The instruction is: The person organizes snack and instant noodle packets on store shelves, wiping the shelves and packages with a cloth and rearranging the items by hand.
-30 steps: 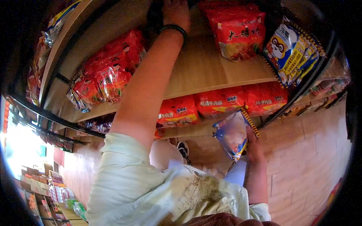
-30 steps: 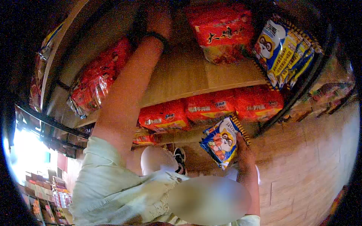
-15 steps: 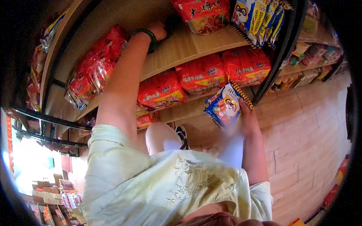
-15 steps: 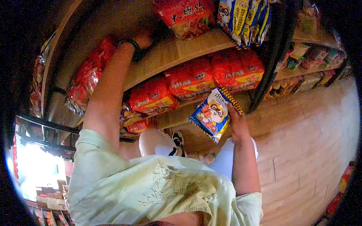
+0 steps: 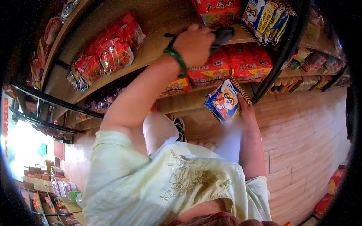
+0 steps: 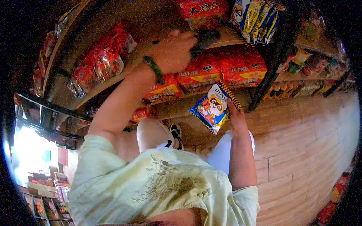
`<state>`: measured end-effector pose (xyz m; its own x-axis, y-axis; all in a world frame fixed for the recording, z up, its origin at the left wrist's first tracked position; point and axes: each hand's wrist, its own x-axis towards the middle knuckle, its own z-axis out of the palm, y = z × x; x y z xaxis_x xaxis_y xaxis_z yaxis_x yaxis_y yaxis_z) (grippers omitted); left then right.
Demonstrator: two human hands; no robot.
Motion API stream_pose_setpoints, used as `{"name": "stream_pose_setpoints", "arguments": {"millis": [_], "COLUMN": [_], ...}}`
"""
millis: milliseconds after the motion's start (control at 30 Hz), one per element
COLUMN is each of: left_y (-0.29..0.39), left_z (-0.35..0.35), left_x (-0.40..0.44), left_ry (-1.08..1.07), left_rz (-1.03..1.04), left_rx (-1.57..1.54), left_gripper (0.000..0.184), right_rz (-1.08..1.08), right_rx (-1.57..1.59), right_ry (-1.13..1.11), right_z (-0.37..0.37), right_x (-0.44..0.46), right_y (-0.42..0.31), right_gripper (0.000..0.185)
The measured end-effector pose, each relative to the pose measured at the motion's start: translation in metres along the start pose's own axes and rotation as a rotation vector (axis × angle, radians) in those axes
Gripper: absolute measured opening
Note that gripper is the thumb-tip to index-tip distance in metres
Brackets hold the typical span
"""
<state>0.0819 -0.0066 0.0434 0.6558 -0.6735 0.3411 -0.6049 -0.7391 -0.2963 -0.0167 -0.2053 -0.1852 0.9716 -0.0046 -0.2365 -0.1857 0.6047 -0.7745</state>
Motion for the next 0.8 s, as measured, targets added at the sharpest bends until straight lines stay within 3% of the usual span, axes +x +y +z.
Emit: {"name": "stream_pose_setpoints", "arguments": {"millis": [167,333,400,467,500,600,733,800], "left_y": [0.044,0.034,0.016,-0.012,-0.032,-0.052,-0.066,-0.052], "left_z": [0.004,0.012,0.009,0.021,0.025,0.007,0.001,-0.015], "left_x": [0.045,0.045,0.026,-0.007,-0.029,-0.081,-0.129,-0.149], "left_ry": [0.03,0.074,-0.004,-0.018,-0.042,-0.014,0.051,-0.064], "left_rz": [-0.012,-0.005,-0.007,-0.06,-0.067,-0.223,-0.238,-0.18], "left_rx": [0.022,0.025,-0.006,0.033,0.109,0.092,0.099,0.101], "left_gripper": [0.029,0.03,0.032,0.034,0.034,0.035,0.037,0.039], "right_rz": [0.084,0.062,0.047,0.031,0.056,0.05,0.066,0.06], "right_rx": [0.007,0.006,0.022,-0.048,0.06,0.048,-0.058,-0.062], "right_ry": [0.005,0.024,0.002,0.178,0.036,0.044,0.061,0.031], "right_z": [0.015,0.011,0.005,0.005,0.015,-0.01,0.004,0.014], "right_x": [-0.01,-0.004,0.002,0.001,-0.007,0.011,-0.004,-0.014], "right_y": [-0.014,-0.009,-0.006,-0.003,-0.009,0.009,-0.002,-0.008], "right_gripper": [0.034,0.033,0.034,0.036,0.039,0.038,0.037,0.036]}}
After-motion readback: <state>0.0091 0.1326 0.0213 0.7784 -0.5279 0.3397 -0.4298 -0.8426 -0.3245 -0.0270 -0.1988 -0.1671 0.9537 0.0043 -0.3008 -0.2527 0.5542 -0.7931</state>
